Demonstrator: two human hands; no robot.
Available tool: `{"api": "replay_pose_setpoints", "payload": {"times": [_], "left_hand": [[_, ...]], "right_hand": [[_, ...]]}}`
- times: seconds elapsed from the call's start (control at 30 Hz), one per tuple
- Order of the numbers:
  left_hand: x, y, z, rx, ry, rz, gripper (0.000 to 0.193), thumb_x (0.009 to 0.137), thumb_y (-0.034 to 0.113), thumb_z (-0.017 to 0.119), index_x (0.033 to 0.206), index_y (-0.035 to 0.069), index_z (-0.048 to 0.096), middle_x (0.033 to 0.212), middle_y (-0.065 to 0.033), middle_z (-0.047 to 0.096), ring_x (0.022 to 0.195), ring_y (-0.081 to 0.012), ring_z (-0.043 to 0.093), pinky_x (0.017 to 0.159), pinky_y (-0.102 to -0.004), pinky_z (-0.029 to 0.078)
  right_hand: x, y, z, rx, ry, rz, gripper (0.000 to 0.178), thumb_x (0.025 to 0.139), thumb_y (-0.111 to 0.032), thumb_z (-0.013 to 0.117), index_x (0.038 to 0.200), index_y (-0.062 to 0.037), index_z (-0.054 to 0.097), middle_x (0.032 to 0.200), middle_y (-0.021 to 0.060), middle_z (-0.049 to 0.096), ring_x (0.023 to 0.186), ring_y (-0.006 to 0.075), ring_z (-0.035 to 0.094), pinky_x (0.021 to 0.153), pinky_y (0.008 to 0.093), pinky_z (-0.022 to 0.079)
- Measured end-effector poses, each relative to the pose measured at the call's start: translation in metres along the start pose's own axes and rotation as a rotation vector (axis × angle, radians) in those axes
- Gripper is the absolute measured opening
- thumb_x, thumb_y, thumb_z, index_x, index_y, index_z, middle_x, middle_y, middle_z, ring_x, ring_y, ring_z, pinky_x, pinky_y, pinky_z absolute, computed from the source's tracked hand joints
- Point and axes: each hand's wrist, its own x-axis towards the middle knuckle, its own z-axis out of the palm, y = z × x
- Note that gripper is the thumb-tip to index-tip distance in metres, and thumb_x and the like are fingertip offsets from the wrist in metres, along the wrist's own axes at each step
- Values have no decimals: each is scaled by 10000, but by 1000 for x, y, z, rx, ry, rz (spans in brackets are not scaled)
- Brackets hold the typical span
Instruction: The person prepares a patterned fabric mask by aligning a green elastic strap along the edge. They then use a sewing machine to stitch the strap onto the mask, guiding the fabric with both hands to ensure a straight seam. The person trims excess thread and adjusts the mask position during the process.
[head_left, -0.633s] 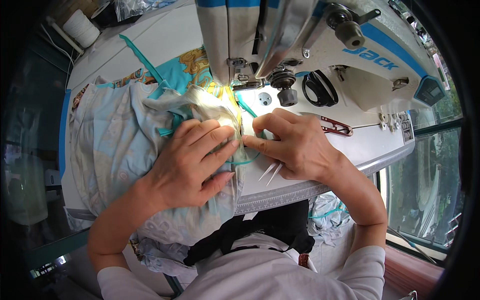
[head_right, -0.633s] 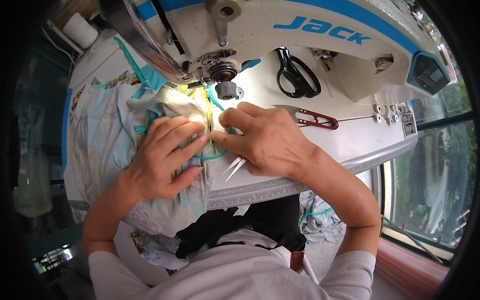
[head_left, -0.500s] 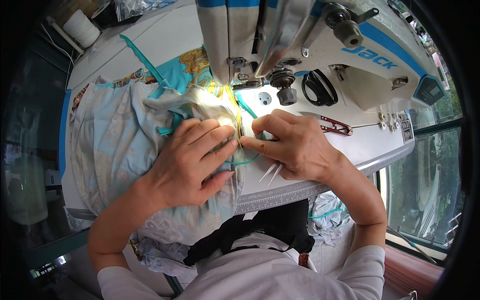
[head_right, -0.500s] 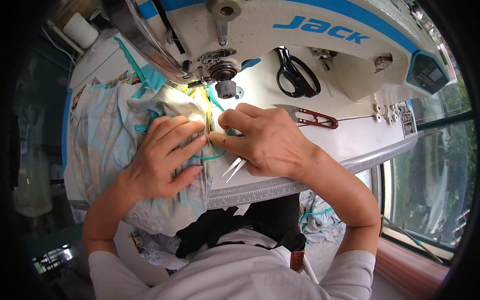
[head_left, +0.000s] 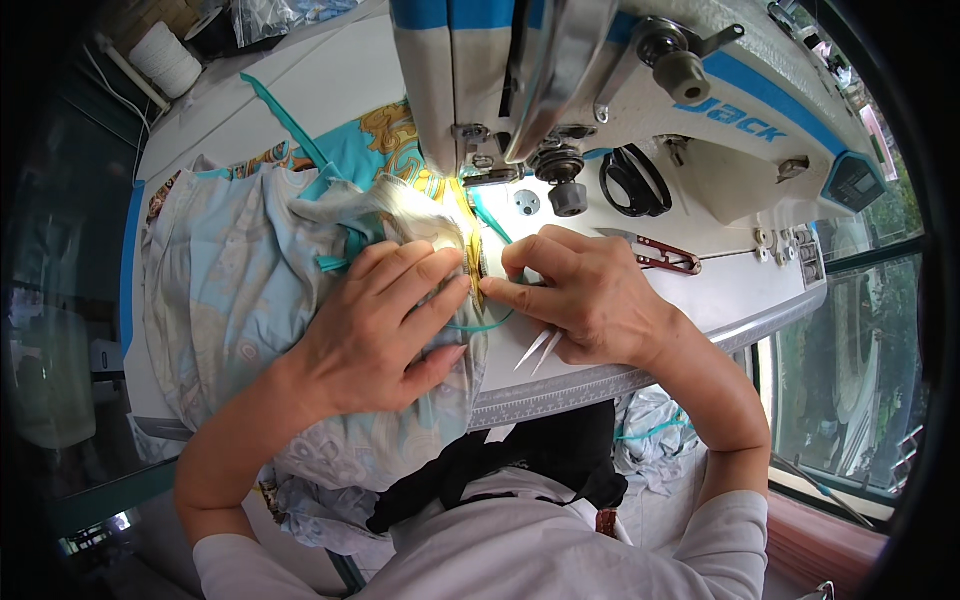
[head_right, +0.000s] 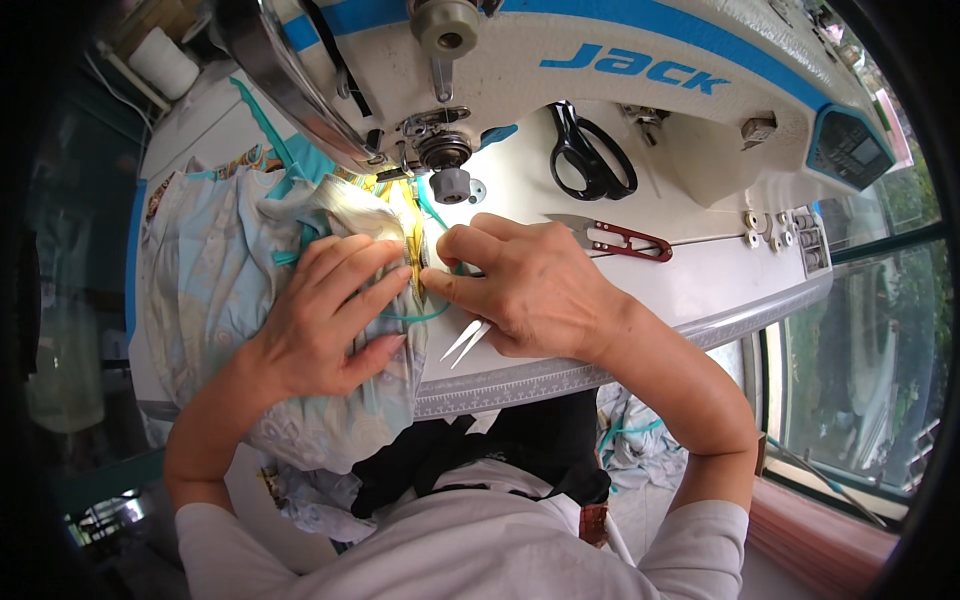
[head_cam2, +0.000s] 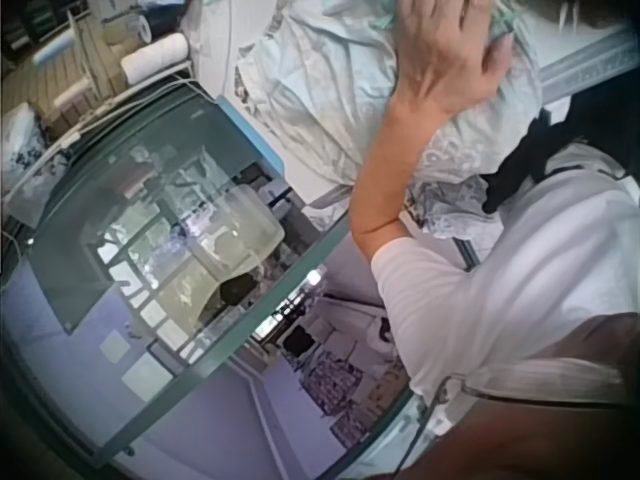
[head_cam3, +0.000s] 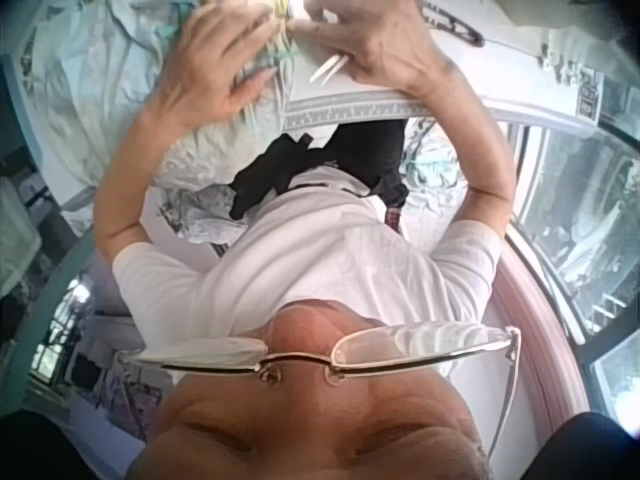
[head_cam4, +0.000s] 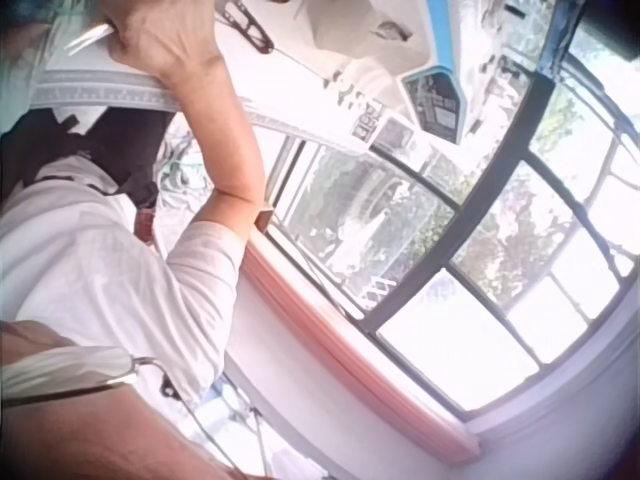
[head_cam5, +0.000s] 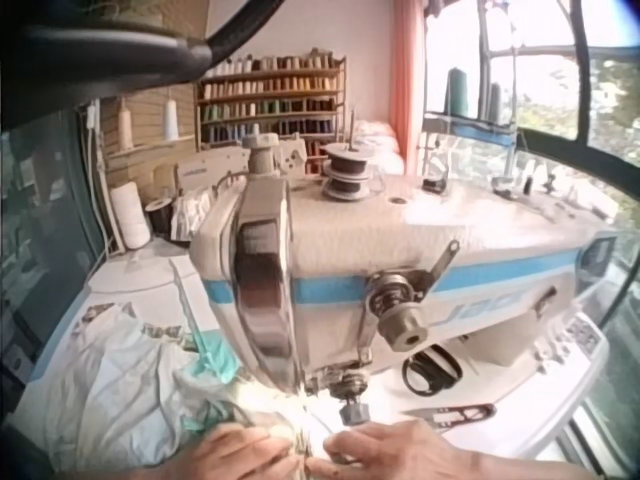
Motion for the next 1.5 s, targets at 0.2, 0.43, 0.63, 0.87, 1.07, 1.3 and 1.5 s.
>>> {"api": "replay_pose_setpoints", "payload": {"times": [0.2, 0.43, 0.63, 0.87, 1.07, 1.3, 1.5], "left_hand": [[1, 1, -1, 14, -23, 12, 621, 800, 232, 766, 1339, -54, 652, 1439, -174, 609, 1311, -367, 569, 1124, -512, 420], [7, 2, -1, 1, -44, -19, 614, 815, 247, 760, 1360, -19, 663, 1443, -159, 601, 1340, -354, 535, 1134, -503, 397], [4, 1, 3, -23, -34, -41, 617, 793, 256, 781, 1354, 17, 685, 1427, -171, 573, 1336, -364, 529, 1127, -508, 389], [4, 1, 2, -33, -31, -40, 556, 749, 234, 812, 1263, 34, 744, 1424, -164, 575, 1333, -363, 529, 1118, -508, 392], [3, 0, 1, -42, -28, -26, 468, 737, 209, 815, 1172, 40, 785, 1431, -168, 583, 1333, -363, 531, 1110, -506, 402], [5, -2, 1, -80, 22, -43, 643, 729, 217, 810, 1323, -1, 696, 1401, -150, 600, 1311, -332, 543, 1103, -489, 410], [8, 1, 1, -14, -33, -42, 681, 725, 232, 808, 1350, -7, 678, 1374, -147, 598, 1291, -331, 540, 1093, -485, 407]], "right_hand": [[-5, -2, 0, -184, 3, -52, 506, 667, -84, 779, 1173, -75, 763, 1130, 37, 695, 877, 215, 690, 565, 333, 545], [-3, -6, 2, -162, 163, -94, 410, 709, -30, 777, 1114, 8, 724, 1104, 109, 748, 836, 229, 729, 590, 327, 581], [3, -13, 18, -39, 346, -21, 434, 685, -23, 781, 1116, -39, 733, 1078, 65, 772, 782, 194, 711, 570, 323, 575], [0, -15, 24, -37, 237, -13, 396, 708, -75, 789, 1095, -40, 712, 1101, 65, 775, 797, 188, 715, 553, 329, 561], [0, -16, 23, -18, 226, -1, 359, 716, -58, 783, 1067, -39, 708, 1090, 69, 777, 782, 188, 709, 545, 328, 555], [-1, -16, 22, -23, 224, 7, 342, 717, -56, 781, 1051, -35, 709, 1066, 58, 780, 738, 189, 685, 534, 331, 543], [1, -11, 1, 22, 99, 33, 455, 681, -86, 788, 1130, -53, 723, 1054, 38, 744, 808, 218, 688, 586, 362, 549]]}}
